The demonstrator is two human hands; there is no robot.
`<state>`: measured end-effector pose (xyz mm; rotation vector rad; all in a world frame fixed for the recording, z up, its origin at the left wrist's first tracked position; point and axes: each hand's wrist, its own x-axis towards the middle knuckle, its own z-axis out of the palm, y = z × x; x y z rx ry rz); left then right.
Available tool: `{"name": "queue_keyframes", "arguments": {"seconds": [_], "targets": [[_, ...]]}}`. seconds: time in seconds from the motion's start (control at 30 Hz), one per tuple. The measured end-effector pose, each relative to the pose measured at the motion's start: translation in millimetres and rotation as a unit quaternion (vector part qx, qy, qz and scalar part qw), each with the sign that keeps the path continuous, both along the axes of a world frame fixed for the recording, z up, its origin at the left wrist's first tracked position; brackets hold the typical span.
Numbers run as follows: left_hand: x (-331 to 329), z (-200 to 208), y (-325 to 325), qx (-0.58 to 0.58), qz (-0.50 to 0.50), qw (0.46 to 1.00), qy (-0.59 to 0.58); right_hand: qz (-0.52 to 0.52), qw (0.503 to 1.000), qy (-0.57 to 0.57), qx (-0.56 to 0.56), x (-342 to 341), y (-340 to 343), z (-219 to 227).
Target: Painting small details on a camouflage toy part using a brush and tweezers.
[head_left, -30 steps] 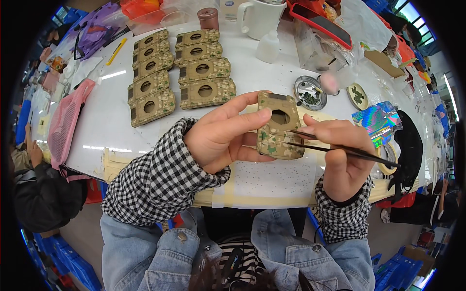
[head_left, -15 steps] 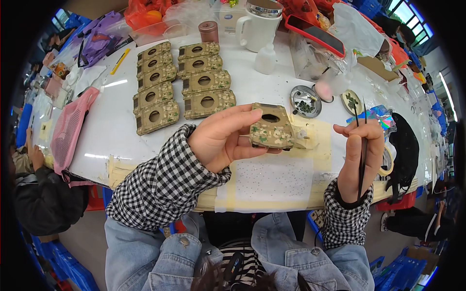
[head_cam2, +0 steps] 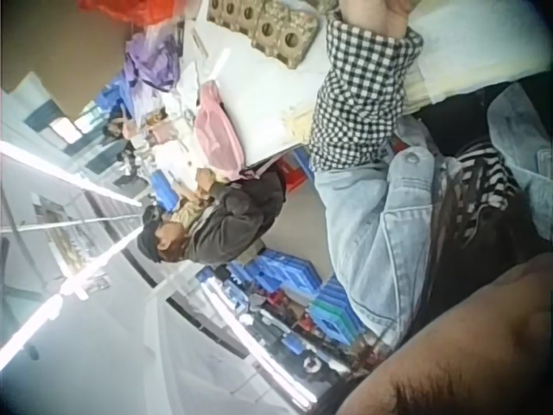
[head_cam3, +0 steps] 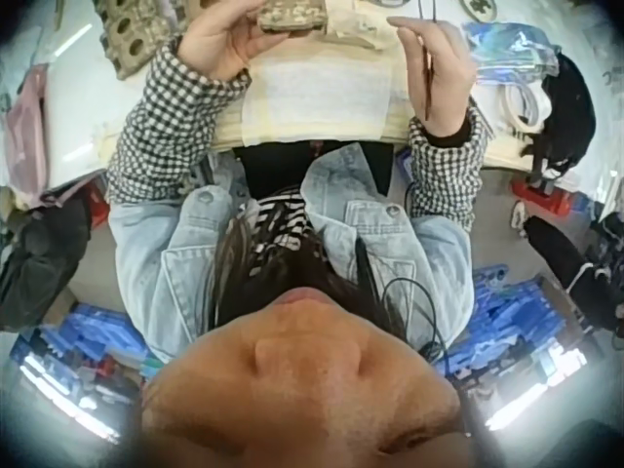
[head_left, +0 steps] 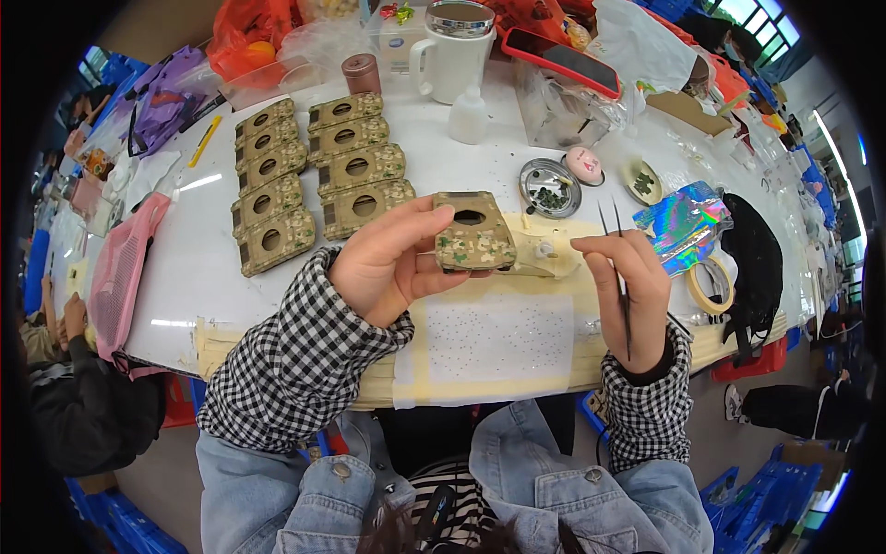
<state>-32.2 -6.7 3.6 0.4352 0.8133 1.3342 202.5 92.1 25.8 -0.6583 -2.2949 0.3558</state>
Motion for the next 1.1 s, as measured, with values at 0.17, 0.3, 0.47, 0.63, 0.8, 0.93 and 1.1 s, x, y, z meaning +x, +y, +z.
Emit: {"name": "queue_keyframes", "arguments": {"seconds": [0.17, 0.3, 0.47, 0.63, 0.8, 0.93, 1.1], "targets": [[2, -1, 1, 0.032, 0.013, 0.999, 0.038, 0.002, 0.999, -0.010, 0.051, -3, 3, -8], [7, 4, -2, 0.038, 0.041, 0.992, 0.116, 0.008, 0.998, -0.015, 0.059, -8, 4, -9], [12, 8, -4, 0.076, 0.081, 0.978, 0.177, 0.020, 0.998, 0.002, 0.065, -11, 6, -14], [15, 11, -5, 0.092, 0.081, 0.975, 0.186, 0.016, 0.998, 0.006, 0.068, -10, 8, -13], [15, 11, -6, 0.115, 0.067, 0.973, 0.190, -0.005, 0.996, 0.079, 0.042, -6, 1, 0], [20, 11, -7, 0.116, 0.068, 0.974, 0.183, 0.077, 0.987, 0.133, -0.046, -7, -12, 17], [24, 14, -7, 0.115, 0.056, 0.978, 0.167, 0.166, 0.969, 0.139, -0.118, -24, -15, 13]]}}
